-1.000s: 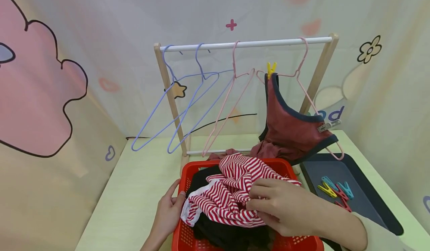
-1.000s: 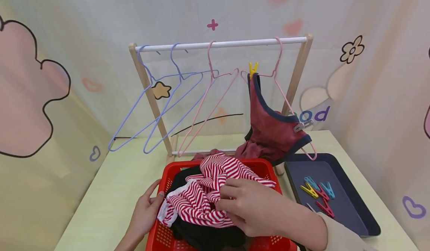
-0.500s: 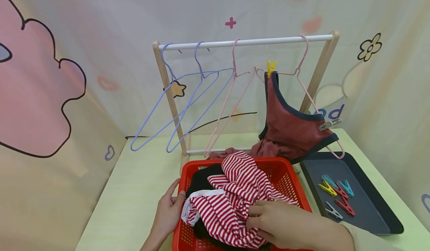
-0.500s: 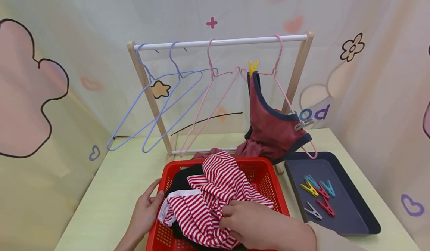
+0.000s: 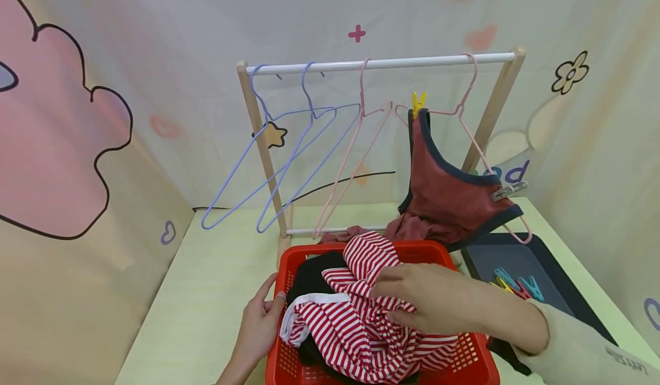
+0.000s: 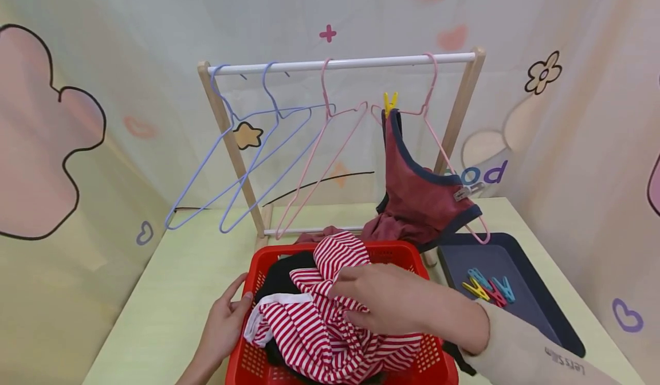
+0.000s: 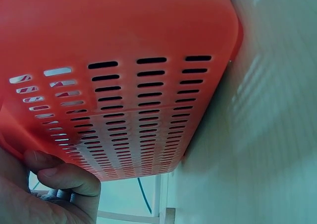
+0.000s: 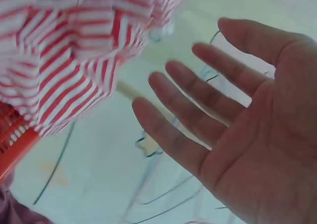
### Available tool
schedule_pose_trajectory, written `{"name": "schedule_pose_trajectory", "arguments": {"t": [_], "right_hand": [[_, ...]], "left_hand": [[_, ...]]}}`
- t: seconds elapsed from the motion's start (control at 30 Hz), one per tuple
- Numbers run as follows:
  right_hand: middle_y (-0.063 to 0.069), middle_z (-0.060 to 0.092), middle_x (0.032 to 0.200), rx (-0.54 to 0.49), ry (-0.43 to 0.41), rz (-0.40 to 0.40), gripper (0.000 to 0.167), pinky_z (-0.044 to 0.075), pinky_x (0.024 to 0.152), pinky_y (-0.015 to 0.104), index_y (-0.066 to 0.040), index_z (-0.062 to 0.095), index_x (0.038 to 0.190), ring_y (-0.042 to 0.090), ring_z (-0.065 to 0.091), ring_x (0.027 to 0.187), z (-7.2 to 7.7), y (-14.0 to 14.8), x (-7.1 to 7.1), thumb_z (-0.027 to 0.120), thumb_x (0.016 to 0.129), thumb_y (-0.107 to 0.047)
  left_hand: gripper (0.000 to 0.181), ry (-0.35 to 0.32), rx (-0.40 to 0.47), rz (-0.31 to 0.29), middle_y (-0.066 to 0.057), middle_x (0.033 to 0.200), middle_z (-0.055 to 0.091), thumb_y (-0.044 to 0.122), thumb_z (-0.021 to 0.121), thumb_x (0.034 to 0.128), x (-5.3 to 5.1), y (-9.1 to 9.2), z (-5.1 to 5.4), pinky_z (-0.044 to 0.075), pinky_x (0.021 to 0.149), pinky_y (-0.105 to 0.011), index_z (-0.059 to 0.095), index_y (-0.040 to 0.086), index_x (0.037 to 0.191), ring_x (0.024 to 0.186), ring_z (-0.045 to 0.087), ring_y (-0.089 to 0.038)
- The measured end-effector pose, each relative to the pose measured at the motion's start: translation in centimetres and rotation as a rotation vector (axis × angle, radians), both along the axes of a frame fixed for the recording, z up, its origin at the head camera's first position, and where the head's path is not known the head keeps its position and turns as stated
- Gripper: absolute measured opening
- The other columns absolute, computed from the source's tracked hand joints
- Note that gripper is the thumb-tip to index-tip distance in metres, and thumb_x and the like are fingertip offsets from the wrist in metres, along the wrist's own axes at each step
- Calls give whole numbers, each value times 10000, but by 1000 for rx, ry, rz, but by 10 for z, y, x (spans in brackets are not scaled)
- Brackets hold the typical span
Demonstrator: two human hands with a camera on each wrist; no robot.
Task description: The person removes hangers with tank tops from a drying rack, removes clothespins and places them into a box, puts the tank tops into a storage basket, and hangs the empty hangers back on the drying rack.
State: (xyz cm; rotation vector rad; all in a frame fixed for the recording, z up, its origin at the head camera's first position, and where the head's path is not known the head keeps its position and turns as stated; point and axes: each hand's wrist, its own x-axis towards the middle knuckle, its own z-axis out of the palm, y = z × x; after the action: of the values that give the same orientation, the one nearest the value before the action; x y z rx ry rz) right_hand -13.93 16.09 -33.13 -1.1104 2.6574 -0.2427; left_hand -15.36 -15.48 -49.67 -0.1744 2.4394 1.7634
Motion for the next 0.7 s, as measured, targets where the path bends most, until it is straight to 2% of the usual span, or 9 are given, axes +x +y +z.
{"name": "schedule_pose_trajectory", "arguments": {"t": [0.1, 0.23, 0.33, 0.43, 0.5, 0.6, 0.7], "right_hand": [[59, 553, 1406, -4, 6, -66, 543, 498, 998, 494, -213, 549, 1387, 265, 551, 1268, -3, -6, -28, 705, 888, -361], [127, 456, 1499, 18, -19, -120, 690, 462, 1041, 509, -178, 435, 1474, 294, 535, 1293, -24, -14, -63, 717, 875, -372], [145, 471, 1480, 60, -44, -124, 693, 454, 1050, 508, -158, 429, 1471, 291, 540, 1278, -40, -21, -80, 719, 875, -357], [106, 602, 1330, 80, -33, -80, 543, 488, 1014, 458, -132, 527, 1384, 237, 596, 1161, -52, -25, -87, 705, 892, -274], [59, 682, 1149, 47, -9, -31, 384, 525, 927, 382, -127, 615, 1277, 176, 622, 999, -58, -25, -87, 688, 906, -191], [-28, 679, 908, -16, 43, 33, 198, 504, 759, 259, -144, 693, 1108, 93, 560, 783, -61, -24, -83, 655, 919, -98], [-87, 681, 885, -81, 60, 63, 177, 509, 743, 223, -175, 725, 1055, 46, 552, 766, -56, -21, -73, 661, 915, -88]], "left_hand": [[526, 5, -4, 3, -75, 662, 616, 291, 494, 1026, 0, 0, 0, 586, 579, -342, 327, 239, 1522, 563, 657, -211], [530, -3, 5, -3, -80, 677, 623, 290, 494, 1025, 0, 0, 0, 589, 593, -345, 322, 240, 1524, 576, 662, -214], [545, -10, 12, -9, -79, 697, 633, 299, 496, 1025, -1, 0, 1, 592, 609, -347, 308, 231, 1532, 597, 672, -206], [557, -12, 10, -11, -75, 706, 635, 298, 495, 1026, -1, 0, 0, 594, 620, -344, 295, 216, 1539, 610, 676, -195], [552, -10, 10, -10, -74, 699, 633, 295, 493, 1027, -1, 0, 0, 593, 616, -347, 299, 213, 1537, 608, 677, -196], [538, -6, 9, -10, -74, 683, 622, 285, 489, 1028, -1, 0, -1, 593, 611, -349, 309, 218, 1531, 594, 671, -205], [536, -1, 9, -13, -74, 670, 612, 279, 488, 1029, -1, 0, -1, 593, 607, -350, 311, 212, 1530, 581, 664, -210]]}}
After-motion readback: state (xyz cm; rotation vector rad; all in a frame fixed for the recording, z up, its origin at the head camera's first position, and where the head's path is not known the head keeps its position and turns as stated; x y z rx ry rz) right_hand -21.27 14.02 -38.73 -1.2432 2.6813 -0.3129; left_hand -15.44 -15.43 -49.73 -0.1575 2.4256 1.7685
